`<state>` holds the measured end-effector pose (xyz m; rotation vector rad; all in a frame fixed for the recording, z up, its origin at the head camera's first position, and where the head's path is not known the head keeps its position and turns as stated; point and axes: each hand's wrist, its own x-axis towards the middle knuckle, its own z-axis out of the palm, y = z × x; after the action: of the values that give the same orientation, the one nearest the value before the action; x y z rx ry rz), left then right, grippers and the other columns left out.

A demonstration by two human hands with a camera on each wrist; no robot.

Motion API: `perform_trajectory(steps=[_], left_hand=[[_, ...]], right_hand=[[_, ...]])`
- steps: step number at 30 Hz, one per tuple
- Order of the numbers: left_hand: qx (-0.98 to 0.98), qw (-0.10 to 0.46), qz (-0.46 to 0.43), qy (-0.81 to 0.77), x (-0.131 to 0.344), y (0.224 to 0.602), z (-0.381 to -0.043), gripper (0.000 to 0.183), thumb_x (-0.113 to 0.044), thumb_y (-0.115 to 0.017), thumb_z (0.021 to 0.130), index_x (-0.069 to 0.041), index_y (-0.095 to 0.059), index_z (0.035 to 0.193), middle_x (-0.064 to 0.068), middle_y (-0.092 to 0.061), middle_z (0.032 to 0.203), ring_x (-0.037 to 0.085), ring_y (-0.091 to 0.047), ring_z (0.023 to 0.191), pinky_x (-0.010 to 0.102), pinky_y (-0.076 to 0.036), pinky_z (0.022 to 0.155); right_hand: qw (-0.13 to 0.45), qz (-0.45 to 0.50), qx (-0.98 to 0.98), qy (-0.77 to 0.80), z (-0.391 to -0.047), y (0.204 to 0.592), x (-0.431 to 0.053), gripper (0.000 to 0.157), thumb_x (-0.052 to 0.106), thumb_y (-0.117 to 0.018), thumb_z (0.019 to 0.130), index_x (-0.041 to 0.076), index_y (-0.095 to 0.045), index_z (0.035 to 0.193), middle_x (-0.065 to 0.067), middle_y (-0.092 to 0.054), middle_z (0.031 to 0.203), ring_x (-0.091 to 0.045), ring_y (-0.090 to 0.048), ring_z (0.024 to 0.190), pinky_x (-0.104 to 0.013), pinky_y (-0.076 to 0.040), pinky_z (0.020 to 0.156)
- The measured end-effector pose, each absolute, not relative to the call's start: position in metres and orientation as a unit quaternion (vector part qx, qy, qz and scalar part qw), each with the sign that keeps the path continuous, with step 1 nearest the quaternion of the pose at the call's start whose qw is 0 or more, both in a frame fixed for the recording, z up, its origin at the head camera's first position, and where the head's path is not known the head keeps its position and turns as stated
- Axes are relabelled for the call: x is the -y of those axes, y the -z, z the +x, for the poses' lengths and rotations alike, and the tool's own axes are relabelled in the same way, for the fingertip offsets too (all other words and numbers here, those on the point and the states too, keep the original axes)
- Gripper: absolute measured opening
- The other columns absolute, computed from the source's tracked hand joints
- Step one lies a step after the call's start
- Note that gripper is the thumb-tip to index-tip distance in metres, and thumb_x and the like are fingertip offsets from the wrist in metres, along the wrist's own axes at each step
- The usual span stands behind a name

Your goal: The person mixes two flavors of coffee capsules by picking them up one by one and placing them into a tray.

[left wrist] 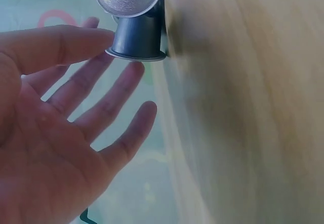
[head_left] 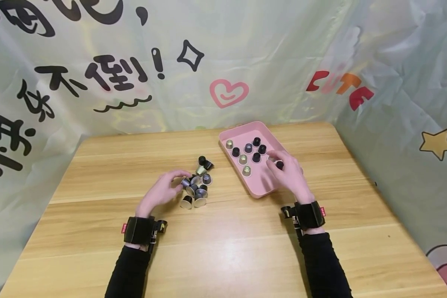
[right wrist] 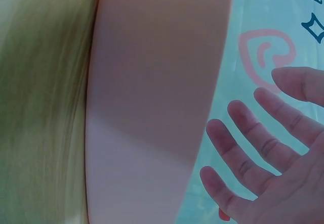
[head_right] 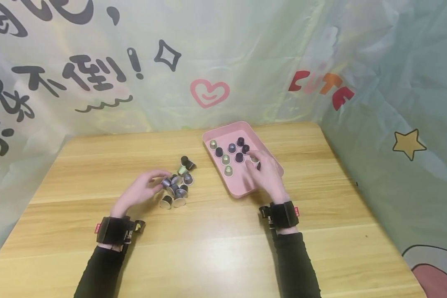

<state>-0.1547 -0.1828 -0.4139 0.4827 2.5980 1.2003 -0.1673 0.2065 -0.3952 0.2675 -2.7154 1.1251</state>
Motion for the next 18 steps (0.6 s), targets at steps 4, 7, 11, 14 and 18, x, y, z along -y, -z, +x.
perform_trajectory(steps=[4, 7, 11, 14, 18], left_hand=[[-0.889, 0.116, 0.176, -0.405, 0.1830, 0.4162, -0.1545, 0.046, 0.009, -0.059, 0.089, -0.008, -0.060, 0.132, 0.022, -0.052, 0.148, 0.037, -0.070, 0.090, 0.066, -0.043, 0.106], [-0.892, 0.109, 0.183, -0.398, 0.1830, 0.4179, -0.1549, 0.045, 0.010, -0.060, 0.087, -0.007, -0.062, 0.129, 0.020, -0.057, 0.144, 0.044, -0.054, 0.131, 0.070, -0.030, 0.116], [-0.897, 0.110, 0.178, -0.389, 0.1837, 0.4194, -0.1556, 0.043, 0.010, -0.063, 0.086, -0.007, -0.063, 0.126, 0.019, -0.059, 0.141, 0.045, -0.043, 0.142, 0.068, -0.024, 0.119], [-0.902, 0.115, 0.171, -0.380, 0.1848, 0.4210, -0.1562, 0.040, 0.007, -0.064, 0.087, -0.006, -0.064, 0.124, 0.019, -0.060, 0.139, 0.044, -0.046, 0.138, 0.068, -0.027, 0.118], [-0.906, 0.124, 0.153, -0.375, 0.1853, 0.4225, -0.1575, 0.037, 0.005, -0.066, 0.087, -0.006, -0.064, 0.123, 0.019, -0.062, 0.135, 0.043, -0.052, 0.131, 0.067, -0.032, 0.116]], right_hand=[[0.093, 0.090, 0.916, -0.379, -0.1672, 0.3968, -0.2073, 0.037, 0.021, -0.064, 0.097, 0.005, -0.064, 0.130, -0.020, -0.067, 0.126, -0.040, -0.061, 0.118, -0.056, -0.041, 0.104], [0.089, 0.089, 0.917, -0.378, -0.1668, 0.3969, -0.2074, 0.038, 0.022, -0.063, 0.097, 0.006, -0.063, 0.131, -0.019, -0.067, 0.128, -0.039, -0.061, 0.120, -0.057, -0.040, 0.106], [0.086, 0.089, 0.918, -0.377, -0.1668, 0.3965, -0.2072, 0.038, 0.023, -0.063, 0.098, 0.007, -0.063, 0.132, -0.019, -0.066, 0.130, -0.038, -0.060, 0.121, -0.057, -0.040, 0.107], [0.085, 0.089, 0.918, -0.378, -0.1669, 0.3965, -0.2070, 0.038, 0.024, -0.063, 0.098, 0.007, -0.063, 0.132, -0.019, -0.066, 0.130, -0.037, -0.060, 0.122, -0.057, -0.041, 0.107], [0.088, 0.089, 0.916, -0.382, -0.1669, 0.3967, -0.2071, 0.038, 0.024, -0.063, 0.097, 0.006, -0.063, 0.132, -0.018, -0.066, 0.129, -0.036, -0.061, 0.121, -0.055, -0.043, 0.105]])
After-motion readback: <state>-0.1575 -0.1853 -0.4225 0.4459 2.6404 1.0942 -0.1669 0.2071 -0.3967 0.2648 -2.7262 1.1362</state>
